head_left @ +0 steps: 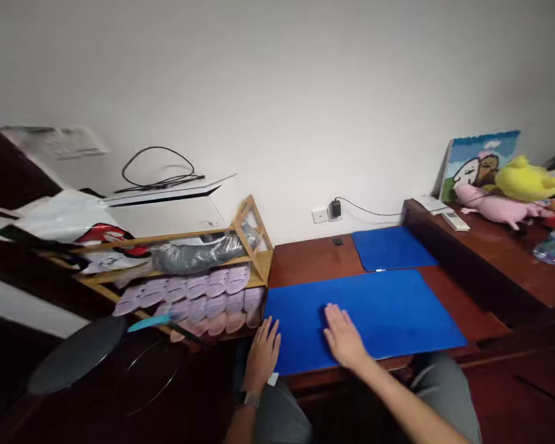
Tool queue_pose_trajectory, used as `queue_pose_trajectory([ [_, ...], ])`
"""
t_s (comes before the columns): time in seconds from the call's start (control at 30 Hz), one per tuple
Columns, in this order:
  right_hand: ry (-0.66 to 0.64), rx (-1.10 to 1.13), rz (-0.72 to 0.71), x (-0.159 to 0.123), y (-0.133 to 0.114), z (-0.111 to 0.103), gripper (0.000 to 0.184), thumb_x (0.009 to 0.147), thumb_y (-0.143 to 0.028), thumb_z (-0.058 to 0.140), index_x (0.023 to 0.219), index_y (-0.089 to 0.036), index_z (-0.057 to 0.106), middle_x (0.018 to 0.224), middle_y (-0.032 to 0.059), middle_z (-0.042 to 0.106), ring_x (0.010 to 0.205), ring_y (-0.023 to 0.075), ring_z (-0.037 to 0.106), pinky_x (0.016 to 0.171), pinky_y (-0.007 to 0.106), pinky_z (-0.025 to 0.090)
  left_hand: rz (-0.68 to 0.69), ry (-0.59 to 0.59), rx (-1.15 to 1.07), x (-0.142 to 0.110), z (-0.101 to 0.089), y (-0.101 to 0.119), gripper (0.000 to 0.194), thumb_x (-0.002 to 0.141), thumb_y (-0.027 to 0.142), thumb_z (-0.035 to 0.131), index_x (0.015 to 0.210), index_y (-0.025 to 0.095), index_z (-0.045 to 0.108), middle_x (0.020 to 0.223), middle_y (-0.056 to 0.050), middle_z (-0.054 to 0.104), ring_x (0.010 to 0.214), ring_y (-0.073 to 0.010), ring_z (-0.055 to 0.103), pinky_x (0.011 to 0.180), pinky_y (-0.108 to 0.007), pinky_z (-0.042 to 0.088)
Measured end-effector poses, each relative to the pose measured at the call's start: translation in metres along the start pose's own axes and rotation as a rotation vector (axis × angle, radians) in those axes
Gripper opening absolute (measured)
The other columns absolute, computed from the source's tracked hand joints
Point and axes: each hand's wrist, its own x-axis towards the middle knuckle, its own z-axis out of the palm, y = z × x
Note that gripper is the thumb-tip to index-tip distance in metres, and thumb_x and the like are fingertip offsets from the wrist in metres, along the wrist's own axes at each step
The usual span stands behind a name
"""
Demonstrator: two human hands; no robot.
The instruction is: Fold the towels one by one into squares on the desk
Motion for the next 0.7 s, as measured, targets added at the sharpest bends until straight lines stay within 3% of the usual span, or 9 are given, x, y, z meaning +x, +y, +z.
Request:
queue_pose_trajectory([
  [0.13,-0.048,0.076,-0.081,0.016,-0.075,0.052,0.063,0.109,-0.043,0.029,0.165,-0.013,0.028,0.17,0.0111,0.027,0.159,0.0262,0.024,0.13,0.048,0.023,0.044,-0.055,0.009,-0.022,0.02,0.006,0.054,0.109,0.041,0.034,0.159,0.024,0.043,0.167,-0.012,0.041,0.154,-0.0274,0.037,0.123,-0.052,0.038],
  [0.2,-0.094,0.095,-0.05,0.017,-0.086,0.064,0.065,0.109,-0.047,0.027,0.164,-0.011,0.029,0.169,0.0129,0.028,0.159,0.0265,0.023,0.13,0.049,0.022,0.044,-0.079,0.011,-0.025,0.023,0.007,0.055,0.109,0.041,0.034,0.161,0.025,0.039,0.167,-0.011,0.04,0.155,-0.0271,0.036,0.124,-0.053,0.037],
  [0.27,-0.123,0.088,-0.007,0.011,-0.076,0.065,0.067,0.109,-0.049,0.024,0.164,-0.01,0.028,0.169,0.0132,0.025,0.159,0.026,0.02,0.131,0.049,0.019,0.033,-0.087,0.005,-0.025,0.023,0.007,0.055,0.109,0.041,0.033,0.162,0.027,0.035,0.169,-0.009,0.036,0.156,-0.0262,0.033,0.125,-0.053,0.035],
  [0.33,-0.12,0.05,0.043,-0.002,-0.045,0.057,0.07,0.109,-0.051,0.022,0.164,-0.009,0.027,0.17,0.0121,0.022,0.16,0.0254,0.018,0.131,0.049,0.017,0.019,-0.088,-0.004,-0.023,0.021,0.006,0.055,0.109,0.042,0.033,0.163,0.029,0.031,0.17,-0.008,0.033,0.157,-0.0254,0.031,0.126,-0.053,0.033],
  [0.4,-0.094,-0.017,0.117,-0.021,0.003,0.043,0.071,0.108,-0.053,0.021,0.164,-0.01,0.026,0.17,0.0112,0.022,0.16,0.0258,0.019,0.131,0.05,0.018,0.007,-0.092,-0.011,-0.021,0.02,0.006,0.056,0.109,0.043,0.033,0.164,0.03,0.03,0.171,-0.008,0.031,0.157,-0.0252,0.031,0.126,-0.053,0.033],
  [0.6,0.035,-0.255,0.348,-0.111,0.182,-0.015,0.073,0.106,-0.057,0.018,0.164,-0.015,0.033,0.168,0.01,0.032,0.157,0.0274,0.027,0.129,0.052,0.023,-0.006,-0.087,-0.031,-0.019,0.022,0.007,0.057,0.109,0.046,0.033,0.163,0.03,0.031,0.171,-0.007,0.03,0.157,-0.0255,0.03,0.127,-0.053,0.031],
  [0.7,0.052,-0.323,0.473,-0.157,0.257,-0.042,0.079,0.103,-0.057,0.012,0.162,-0.01,0.036,0.167,0.0127,0.035,0.156,0.0298,0.03,0.127,0.053,0.026,-0.005,-0.093,-0.035,-0.018,0.02,0.008,0.057,0.108,0.046,0.033,0.163,0.03,0.032,0.171,-0.006,0.032,0.157,-0.025,0.031,0.127,-0.051,0.032],
])
